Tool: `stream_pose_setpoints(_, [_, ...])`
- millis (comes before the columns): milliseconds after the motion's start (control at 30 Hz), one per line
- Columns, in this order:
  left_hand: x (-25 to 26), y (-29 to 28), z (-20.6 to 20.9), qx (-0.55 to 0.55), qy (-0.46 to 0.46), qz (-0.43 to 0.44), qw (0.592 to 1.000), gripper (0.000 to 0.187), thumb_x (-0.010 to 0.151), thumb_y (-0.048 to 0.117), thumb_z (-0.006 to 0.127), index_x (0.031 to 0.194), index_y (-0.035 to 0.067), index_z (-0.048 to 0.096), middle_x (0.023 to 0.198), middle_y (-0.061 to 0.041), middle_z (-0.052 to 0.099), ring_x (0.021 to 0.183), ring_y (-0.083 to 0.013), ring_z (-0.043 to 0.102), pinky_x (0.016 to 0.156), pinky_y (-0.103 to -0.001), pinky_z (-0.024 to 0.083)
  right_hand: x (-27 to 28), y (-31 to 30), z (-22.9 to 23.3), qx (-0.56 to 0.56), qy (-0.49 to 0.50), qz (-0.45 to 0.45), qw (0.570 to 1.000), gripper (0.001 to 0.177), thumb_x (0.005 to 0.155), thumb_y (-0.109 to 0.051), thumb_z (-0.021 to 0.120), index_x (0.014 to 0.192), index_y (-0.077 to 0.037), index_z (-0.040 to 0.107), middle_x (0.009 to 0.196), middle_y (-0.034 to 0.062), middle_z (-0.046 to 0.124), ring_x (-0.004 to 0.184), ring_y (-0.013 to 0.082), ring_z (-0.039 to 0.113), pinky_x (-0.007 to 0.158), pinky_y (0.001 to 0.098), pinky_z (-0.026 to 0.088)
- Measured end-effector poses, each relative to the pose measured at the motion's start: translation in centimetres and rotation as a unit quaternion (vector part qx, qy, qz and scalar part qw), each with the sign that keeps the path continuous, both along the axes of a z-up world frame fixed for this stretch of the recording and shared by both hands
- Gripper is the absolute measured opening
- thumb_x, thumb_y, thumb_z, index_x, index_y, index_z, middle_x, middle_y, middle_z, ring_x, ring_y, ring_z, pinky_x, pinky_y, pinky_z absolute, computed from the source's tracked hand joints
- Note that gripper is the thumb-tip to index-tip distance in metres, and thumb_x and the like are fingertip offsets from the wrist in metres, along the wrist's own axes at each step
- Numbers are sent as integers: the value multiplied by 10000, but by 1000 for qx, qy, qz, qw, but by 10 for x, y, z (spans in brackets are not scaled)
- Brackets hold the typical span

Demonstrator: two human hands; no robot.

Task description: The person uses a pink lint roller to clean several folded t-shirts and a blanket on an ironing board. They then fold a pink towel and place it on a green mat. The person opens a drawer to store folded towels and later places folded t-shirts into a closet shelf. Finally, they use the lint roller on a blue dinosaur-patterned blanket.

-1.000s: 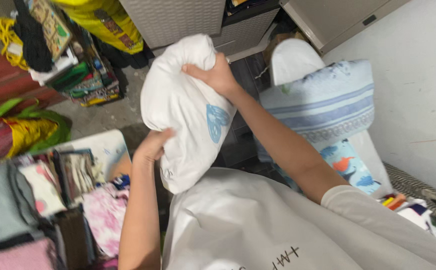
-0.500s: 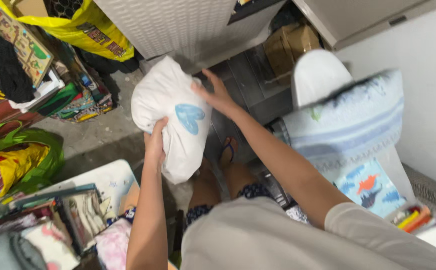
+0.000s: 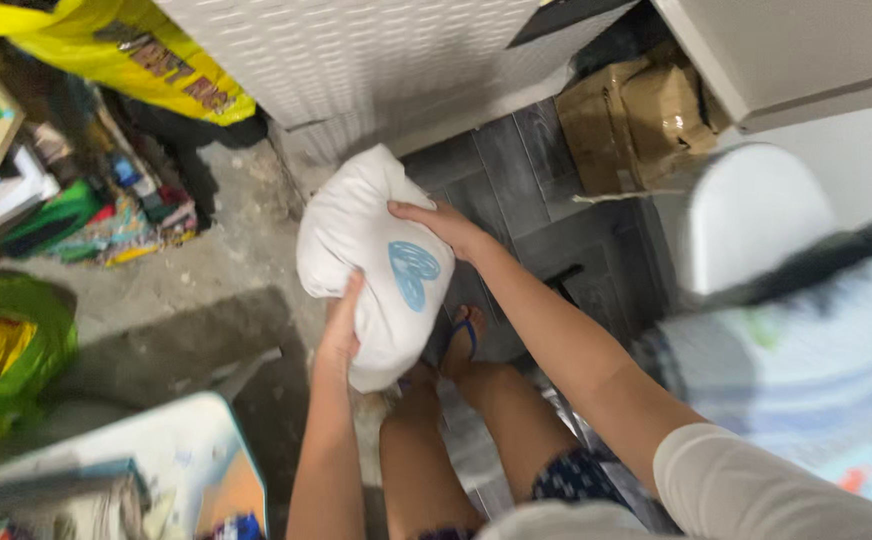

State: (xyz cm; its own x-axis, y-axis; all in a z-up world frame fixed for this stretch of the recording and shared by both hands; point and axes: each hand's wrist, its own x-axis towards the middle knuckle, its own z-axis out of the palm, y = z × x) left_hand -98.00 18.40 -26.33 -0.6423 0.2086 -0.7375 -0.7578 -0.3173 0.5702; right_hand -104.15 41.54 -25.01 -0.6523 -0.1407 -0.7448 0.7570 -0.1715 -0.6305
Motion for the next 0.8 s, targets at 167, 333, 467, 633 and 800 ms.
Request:
stream_pose_setpoints(167, [-30, 4, -81, -33, -75, -41, 996, 858, 761, 345, 821, 1422, -121, 534, 1329, -227, 660, 1154, -309, 666, 993, -418, 533, -27, -6, -98, 67, -35, -56, 996, 929, 733, -606, 779, 1326, 71, 549, 1232, 225, 709, 1083, 281, 758, 908, 369, 626])
stream_pose_setpoints(333, [-52, 17, -158, -78, 30, 75, 994, 801, 771, 254, 818, 1432, -34, 469, 1394, -147, 607, 1265, -241, 584, 1073, -333, 442, -49, -8, -243, 92, 55, -71, 992, 967, 828, -779, 574, 1375, 19, 608, 1322, 163, 661, 1192, 213, 647, 1028, 353, 503])
stream_pose_setpoints(467, [-66, 17, -223, -69, 86, 104, 988, 761, 774, 226, 809, 1425, -35, 513, 1405, -104, 611, 1272, -214, 580, 1073, -324, 434, -79, 12, -356, 165, 128, -82, 974, 928, 894, -824, 384, 1313, -61, 704, 1319, 108, 699, 1192, 223, 643, 1013, 360, 477])
stream_pose_setpoints(633, [-83, 22, -274, -45, 49, 139, 988, 708, 789, 230, 789, 1400, -43, 557, 1384, -99, 634, 1252, -219, 601, 1057, -344, 464, -108, 54, -455, 111, 38, -152, 981, 831, 866, -752, 386, 1459, -175, 469, 1356, 133, 645, 1214, 284, 621, 1007, 503, 474])
stream_pose_setpoints(800, [-127, 36, -295, -67, 149, 44, 986, 672, 815, 277, 776, 1371, -29, 556, 1345, -109, 650, 1220, -211, 618, 1039, -328, 463, -157, 103, -559, -47, 54, -251, 965, 1068, 977, -829, 302, 1576, 47, 416, 1460, 235, 563, 1265, 355, 547, 1127, 516, 369])
